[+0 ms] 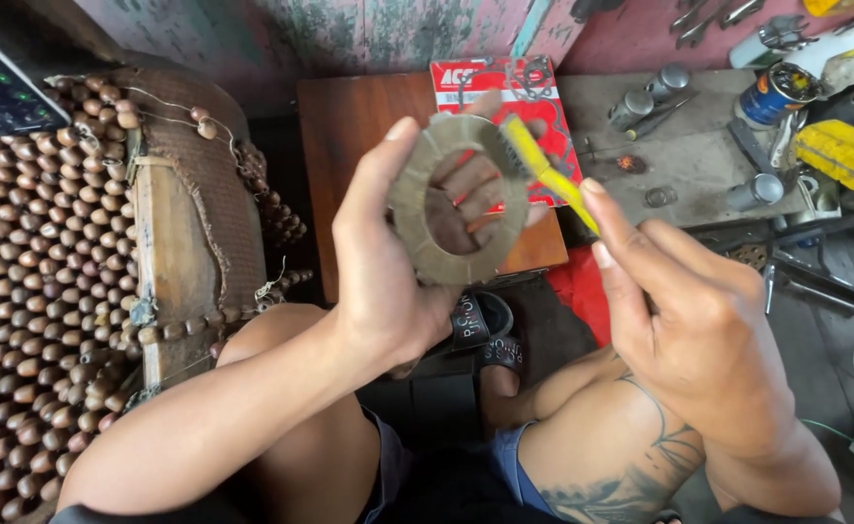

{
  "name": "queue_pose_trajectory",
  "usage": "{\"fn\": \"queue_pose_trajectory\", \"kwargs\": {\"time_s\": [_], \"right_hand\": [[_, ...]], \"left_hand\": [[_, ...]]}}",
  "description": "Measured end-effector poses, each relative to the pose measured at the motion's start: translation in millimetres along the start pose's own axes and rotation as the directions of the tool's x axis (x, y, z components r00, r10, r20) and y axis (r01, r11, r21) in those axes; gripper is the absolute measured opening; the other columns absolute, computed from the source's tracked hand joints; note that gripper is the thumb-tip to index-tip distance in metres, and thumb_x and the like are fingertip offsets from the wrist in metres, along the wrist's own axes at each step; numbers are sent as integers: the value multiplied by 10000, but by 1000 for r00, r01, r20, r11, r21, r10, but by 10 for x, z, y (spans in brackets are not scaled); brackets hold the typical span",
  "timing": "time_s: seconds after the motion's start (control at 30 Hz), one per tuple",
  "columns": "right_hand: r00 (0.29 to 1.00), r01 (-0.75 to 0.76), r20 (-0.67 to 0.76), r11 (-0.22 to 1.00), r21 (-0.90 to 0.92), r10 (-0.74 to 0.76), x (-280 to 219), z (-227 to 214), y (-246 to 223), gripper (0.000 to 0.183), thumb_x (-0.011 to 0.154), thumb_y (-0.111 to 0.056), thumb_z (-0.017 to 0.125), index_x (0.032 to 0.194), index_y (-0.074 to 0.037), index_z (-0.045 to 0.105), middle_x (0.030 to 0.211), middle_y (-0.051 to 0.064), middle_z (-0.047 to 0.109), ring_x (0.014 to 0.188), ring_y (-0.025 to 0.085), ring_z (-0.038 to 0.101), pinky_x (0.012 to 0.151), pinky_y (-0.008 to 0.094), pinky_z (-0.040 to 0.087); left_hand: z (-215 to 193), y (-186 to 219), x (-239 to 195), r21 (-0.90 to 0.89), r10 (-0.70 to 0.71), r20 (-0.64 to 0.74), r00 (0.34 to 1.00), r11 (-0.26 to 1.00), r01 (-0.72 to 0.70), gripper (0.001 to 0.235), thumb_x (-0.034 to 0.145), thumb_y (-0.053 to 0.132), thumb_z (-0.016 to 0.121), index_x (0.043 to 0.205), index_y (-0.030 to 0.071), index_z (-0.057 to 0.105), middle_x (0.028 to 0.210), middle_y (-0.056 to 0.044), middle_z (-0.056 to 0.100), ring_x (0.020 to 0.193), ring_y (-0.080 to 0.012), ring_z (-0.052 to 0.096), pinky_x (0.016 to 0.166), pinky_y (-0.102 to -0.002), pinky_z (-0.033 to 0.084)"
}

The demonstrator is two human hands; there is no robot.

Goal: Brushing a circular metal engine component with a small yellow brush to clean it.

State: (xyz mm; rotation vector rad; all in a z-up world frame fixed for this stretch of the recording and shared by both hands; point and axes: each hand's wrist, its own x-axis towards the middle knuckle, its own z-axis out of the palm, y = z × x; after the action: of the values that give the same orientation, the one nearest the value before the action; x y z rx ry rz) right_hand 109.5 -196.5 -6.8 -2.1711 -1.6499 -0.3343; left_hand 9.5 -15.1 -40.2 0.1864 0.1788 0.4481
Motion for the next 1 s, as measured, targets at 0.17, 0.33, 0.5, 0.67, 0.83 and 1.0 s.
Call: {"fn": "queue_pose_trajectory", "kwargs": {"time_s": [0.17,0.33,0.5,0.67,0.83,1.0], "right_hand": [[993,-11,122,996,86,0,-35,-49,-105,426,1027,34,572,1452,45,589,751,69,409,609,211,413,648,358,437],[969,33,233,975,218,-85,-144,-68,-204,480,1000,-27,560,1479,4,532,736,30,410,604,157,469,705,287,476],[966,91,215,967,238,-143,-85,-35,-263,461,986,-21,593,1446,-26,571,769,24,448,632,154,484,686,344,464],[988,107,88,976,191,-126,65,-4,-330,395,1012,38,584,1407,35,603,870,74,562,682,185,541,744,335,499],[999,44,-9,999,12,-44,61,-28,-262,359,1078,84,585,1427,67,667,799,77,539,605,205,424,683,333,451],[999,-40,-40,997,-59,37,-52,-52,-146,344,1092,142,657,1432,128,707,773,116,507,619,245,415,707,386,443]], "left_hand": [[135,143,26,3,93,-9,996,996,-93,583,934,367,513,1346,-39,579,1360,-352,608,1216,-436,630,1065,-453,484],[48,181,41,39,167,-44,985,985,-165,698,904,434,510,1482,44,522,1460,-292,582,1298,-411,603,948,-489,554],[49,103,17,97,105,-16,994,990,-103,690,955,471,482,1438,-13,573,1305,-294,667,1136,-359,685,837,-397,603],[22,32,-51,138,-16,82,997,990,5,718,1020,540,408,1298,-81,637,1253,-313,688,1056,-370,694,896,-456,564],[238,102,-120,236,-184,-39,982,953,188,732,957,564,386,1395,13,585,1292,-255,675,1070,-310,667,918,-463,539],[169,109,-53,225,-133,12,991,966,127,724,948,541,435,1437,26,576,1328,-245,661,1166,-318,655,969,-474,548]]}}
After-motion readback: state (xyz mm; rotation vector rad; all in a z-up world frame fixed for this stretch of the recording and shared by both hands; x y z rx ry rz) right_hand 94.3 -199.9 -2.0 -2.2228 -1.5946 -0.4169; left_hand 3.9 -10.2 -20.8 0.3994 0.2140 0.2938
